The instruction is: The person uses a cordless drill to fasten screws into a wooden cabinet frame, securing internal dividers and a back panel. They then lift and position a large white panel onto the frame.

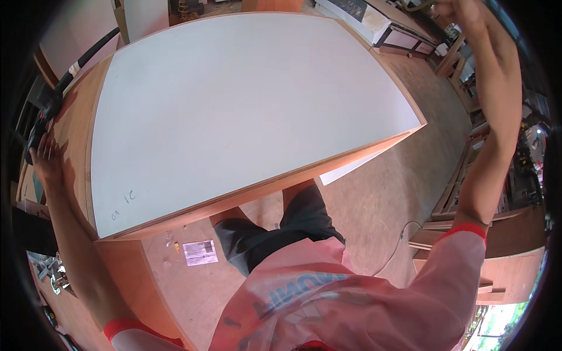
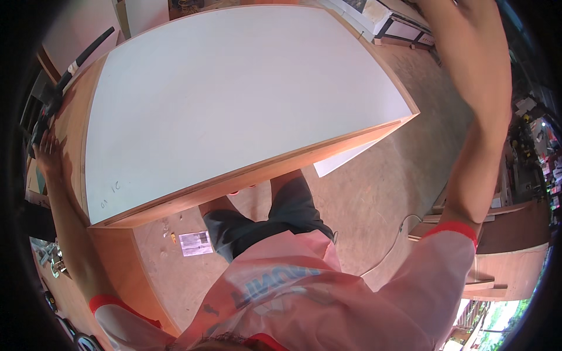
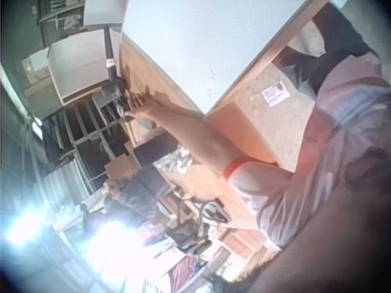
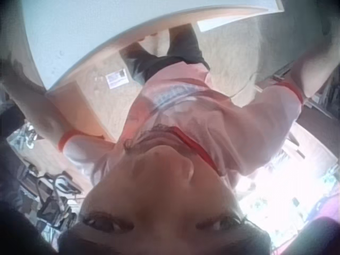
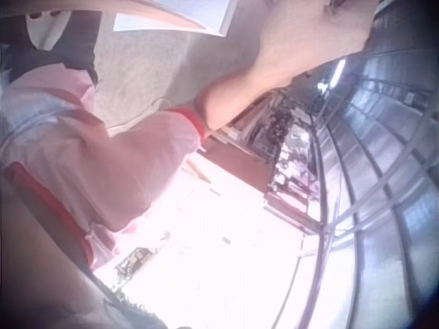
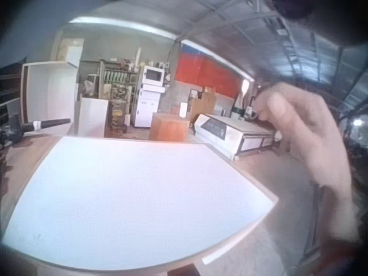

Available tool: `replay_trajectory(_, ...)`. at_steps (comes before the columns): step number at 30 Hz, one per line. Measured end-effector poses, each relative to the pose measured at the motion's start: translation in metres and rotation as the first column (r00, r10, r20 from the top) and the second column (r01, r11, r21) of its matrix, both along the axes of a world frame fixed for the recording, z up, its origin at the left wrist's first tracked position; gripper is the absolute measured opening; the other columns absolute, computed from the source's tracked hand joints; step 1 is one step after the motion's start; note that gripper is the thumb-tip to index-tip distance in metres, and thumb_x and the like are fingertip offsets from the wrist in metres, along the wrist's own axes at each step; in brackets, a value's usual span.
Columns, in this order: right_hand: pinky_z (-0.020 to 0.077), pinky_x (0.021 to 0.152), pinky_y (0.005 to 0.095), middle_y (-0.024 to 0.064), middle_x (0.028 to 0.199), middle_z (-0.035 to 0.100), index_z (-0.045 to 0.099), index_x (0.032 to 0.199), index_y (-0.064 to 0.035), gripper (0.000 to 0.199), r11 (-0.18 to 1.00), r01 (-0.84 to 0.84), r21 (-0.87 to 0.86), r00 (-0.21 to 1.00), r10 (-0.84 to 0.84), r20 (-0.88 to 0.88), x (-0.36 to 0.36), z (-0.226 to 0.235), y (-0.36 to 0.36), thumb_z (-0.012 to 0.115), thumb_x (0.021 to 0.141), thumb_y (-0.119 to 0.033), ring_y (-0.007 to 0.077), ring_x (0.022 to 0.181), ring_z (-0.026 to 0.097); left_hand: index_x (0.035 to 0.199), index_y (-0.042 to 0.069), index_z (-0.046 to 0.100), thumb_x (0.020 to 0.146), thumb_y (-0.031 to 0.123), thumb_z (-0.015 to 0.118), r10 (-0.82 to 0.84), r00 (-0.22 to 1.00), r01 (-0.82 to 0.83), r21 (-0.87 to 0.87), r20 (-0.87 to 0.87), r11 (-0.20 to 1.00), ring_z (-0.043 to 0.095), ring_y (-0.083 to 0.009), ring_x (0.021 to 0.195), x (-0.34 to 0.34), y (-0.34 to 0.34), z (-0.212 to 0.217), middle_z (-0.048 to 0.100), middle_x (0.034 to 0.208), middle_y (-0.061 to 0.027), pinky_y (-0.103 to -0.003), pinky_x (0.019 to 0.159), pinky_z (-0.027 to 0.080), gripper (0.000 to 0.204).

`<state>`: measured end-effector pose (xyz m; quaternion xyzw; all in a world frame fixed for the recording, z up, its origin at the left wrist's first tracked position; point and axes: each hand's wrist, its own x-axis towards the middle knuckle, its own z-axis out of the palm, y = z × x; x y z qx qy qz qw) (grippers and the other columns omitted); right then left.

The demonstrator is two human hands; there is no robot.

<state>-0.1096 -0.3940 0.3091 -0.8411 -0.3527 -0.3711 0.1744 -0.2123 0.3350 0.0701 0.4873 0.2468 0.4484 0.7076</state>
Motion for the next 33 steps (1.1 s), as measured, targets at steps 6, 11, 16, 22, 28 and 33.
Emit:
replay_trajectory(6, 0.0522, 0.084, 0.0395, 0.008, 0.095, 0.071, 0.07, 0.107, -0.0016, 0.035, 0.959, -0.12, -0.256, 0.992, 0.103, -0.078, 0.01, -0.061, -0.017, 0.084, 0.084, -0.024, 0.0258, 0.085, 0.067, 0.137, 0.001, 0.058, 0.11, 0.052, 0.038, -0.028, 0.999, 0.029, 0.042, -0.03, 0.999, 0.054, -0.0185, 0.107, 0.009, 0.001, -0.005, 0.058, 0.119, -0.0094, -0.035, 0.102, 0.044, 0.061)
replay_trajectory(11, 0.0469, 0.093, 0.0413, 0.0076, 0.111, 0.062, 0.067, 0.111, -0.0095, 0.04, 0.887, -0.305, -0.347, 0.905, 0.157, -0.396, 0.006, -0.154, -0.03, 0.085, 0.08, -0.028, 0.0275, 0.106, 0.059, 0.141, -0.001, 0.055, 0.107, 0.053, 0.046, -0.076, 0.988, 0.084, 0.051, -0.137, 0.995, 0.052, -0.0221, 0.125, 0.012, 0.01, -0.012, 0.056, 0.134, -0.0136, -0.035, 0.11, 0.04, 0.064)
replay_trajectory(16, 0.0441, 0.094, 0.0422, 0.0053, 0.116, 0.059, 0.066, 0.116, -0.0113, 0.042, 0.893, -0.396, -0.213, 0.878, 0.299, -0.374, 0.01, -0.212, -0.039, 0.084, 0.079, -0.022, 0.0252, 0.11, 0.056, 0.142, -0.005, 0.053, 0.107, 0.039, 0.053, 0.037, 0.937, 0.149, 0.493, -0.349, 0.857, 0.049, -0.0262, 0.138, 0.017, 0.031, -0.035, 0.053, 0.147, -0.0184, -0.036, 0.113, 0.039, 0.056)
replay_trajectory(22, 0.0446, 0.088, 0.0386, 0.0031, 0.109, 0.061, 0.071, 0.109, -0.0115, 0.039, 0.936, -0.35, 0.044, 0.916, 0.352, -0.19, 0.012, -0.252, -0.064, 0.089, 0.075, -0.02, 0.0231, 0.101, 0.056, 0.139, -0.004, 0.057, 0.106, 0.033, 0.058, 0.101, 0.851, 0.274, 0.6, -0.515, 0.751, 0.061, -0.0215, 0.116, 0.021, 0.038, -0.023, 0.065, 0.132, -0.0121, -0.032, 0.097, 0.047, 0.05)
replay_trajectory(28, 0.0456, 0.085, 0.0388, 0.0044, 0.105, 0.062, 0.071, 0.103, -0.0103, 0.03, 0.938, -0.108, 0.329, 0.97, 0.171, -0.172, 0.019, -0.263, -0.112, 0.087, 0.078, -0.016, 0.0235, 0.095, 0.059, 0.137, -0.001, 0.06, 0.105, 0.032, 0.059, 0.311, 0.761, 0.461, 0.812, -0.569, 0.357, 0.06, -0.0192, 0.114, 0.056, -0.047, 0.042, 0.065, 0.132, -0.0103, -0.032, 0.096, 0.047, 0.046)
replay_trajectory(33, 0.0474, 0.094, 0.0423, 0.0114, 0.115, 0.063, 0.07, 0.11, -0.0054, 0.033, 0.964, 0.052, 0.259, 0.952, 0.031, -0.306, 0.059, -0.243, -0.148, 0.083, 0.085, -0.022, 0.031, 0.105, 0.061, 0.141, -0.001, 0.056, 0.105, 0.029, 0.059, 0.449, 0.645, 0.611, 0.77, -0.618, 0.184, 0.056, -0.0309, 0.131, 0.061, -0.182, 0.04, 0.058, 0.145, -0.0164, -0.041, 0.109, 0.043, 0.046)
